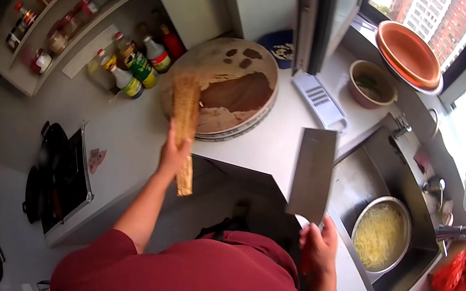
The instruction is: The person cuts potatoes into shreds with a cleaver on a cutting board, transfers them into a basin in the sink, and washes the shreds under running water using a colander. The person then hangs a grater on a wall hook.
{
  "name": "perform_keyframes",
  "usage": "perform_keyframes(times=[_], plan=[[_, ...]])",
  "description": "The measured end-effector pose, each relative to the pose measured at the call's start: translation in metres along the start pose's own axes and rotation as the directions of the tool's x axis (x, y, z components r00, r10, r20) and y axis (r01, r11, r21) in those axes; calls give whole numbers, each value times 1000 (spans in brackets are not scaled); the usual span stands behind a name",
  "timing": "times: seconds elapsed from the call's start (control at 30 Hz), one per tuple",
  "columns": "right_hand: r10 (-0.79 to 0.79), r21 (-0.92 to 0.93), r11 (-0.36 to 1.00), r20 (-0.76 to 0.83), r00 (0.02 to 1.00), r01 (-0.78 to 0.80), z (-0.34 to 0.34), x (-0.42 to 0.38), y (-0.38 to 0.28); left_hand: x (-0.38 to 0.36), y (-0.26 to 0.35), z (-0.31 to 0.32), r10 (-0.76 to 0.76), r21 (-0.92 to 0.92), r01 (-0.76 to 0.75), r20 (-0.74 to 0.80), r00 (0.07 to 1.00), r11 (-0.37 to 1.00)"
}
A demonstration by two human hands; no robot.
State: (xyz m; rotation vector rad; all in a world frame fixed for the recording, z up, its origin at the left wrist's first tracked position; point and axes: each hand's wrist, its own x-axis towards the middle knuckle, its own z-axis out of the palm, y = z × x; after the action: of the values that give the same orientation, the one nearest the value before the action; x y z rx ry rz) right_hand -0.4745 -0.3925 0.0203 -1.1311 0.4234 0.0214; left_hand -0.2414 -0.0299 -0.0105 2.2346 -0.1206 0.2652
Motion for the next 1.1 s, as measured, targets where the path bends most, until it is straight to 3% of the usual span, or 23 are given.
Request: perform_keyframes(times=[0.03,0.07,0.13,0.23,0.33,0.53,0.6,0.7,0.8,0.83,0.9,1.0,1.1], plan=[[28,-36,999,53,998,-26,24,22,2,11,-26,-21,-110,-55,111,11,994,992],[60,-77,996,103,993,-52,49,42,3,15,-11,-46,-235,-30,237,59,970,971],[121,-127,987,168,978,-100,92,74,12,20,-27,-63,-264,31,262,97,960,965],[143,-143,984,266,953,-108,133,117,41,23,-51,-53,-145,44,140,155,977,989],[155,-146,983,312,937,-114,160,145,67,28,-43,-47,-246,-25,261,254,935,965],[176,-183,977,384,906,-112,193,169,78,27,-33,-29,-162,-172,214,275,948,962],[191,-166,977,397,898,-134,200,173,79,28,-27,-29,-240,-208,323,342,908,923],[191,-108,981,412,891,-160,196,171,75,29,-22,-22,-227,-141,301,388,893,943],[206,20,975,278,938,-220,160,139,59,22,20,-13,-61,-22,79,430,901,997],[184,53,978,230,956,-201,143,123,51,19,35,-2,60,-17,-58,446,893,998],[118,126,983,130,984,-134,99,88,37,8,74,25,152,33,-201,541,827,979],[30,221,975,-105,994,-6,37,21,15,-20,136,87,340,8,-470,679,650,883],[-70,268,948,-355,932,173,-25,-50,13,-69,195,152,586,-198,-685,707,396,702]])
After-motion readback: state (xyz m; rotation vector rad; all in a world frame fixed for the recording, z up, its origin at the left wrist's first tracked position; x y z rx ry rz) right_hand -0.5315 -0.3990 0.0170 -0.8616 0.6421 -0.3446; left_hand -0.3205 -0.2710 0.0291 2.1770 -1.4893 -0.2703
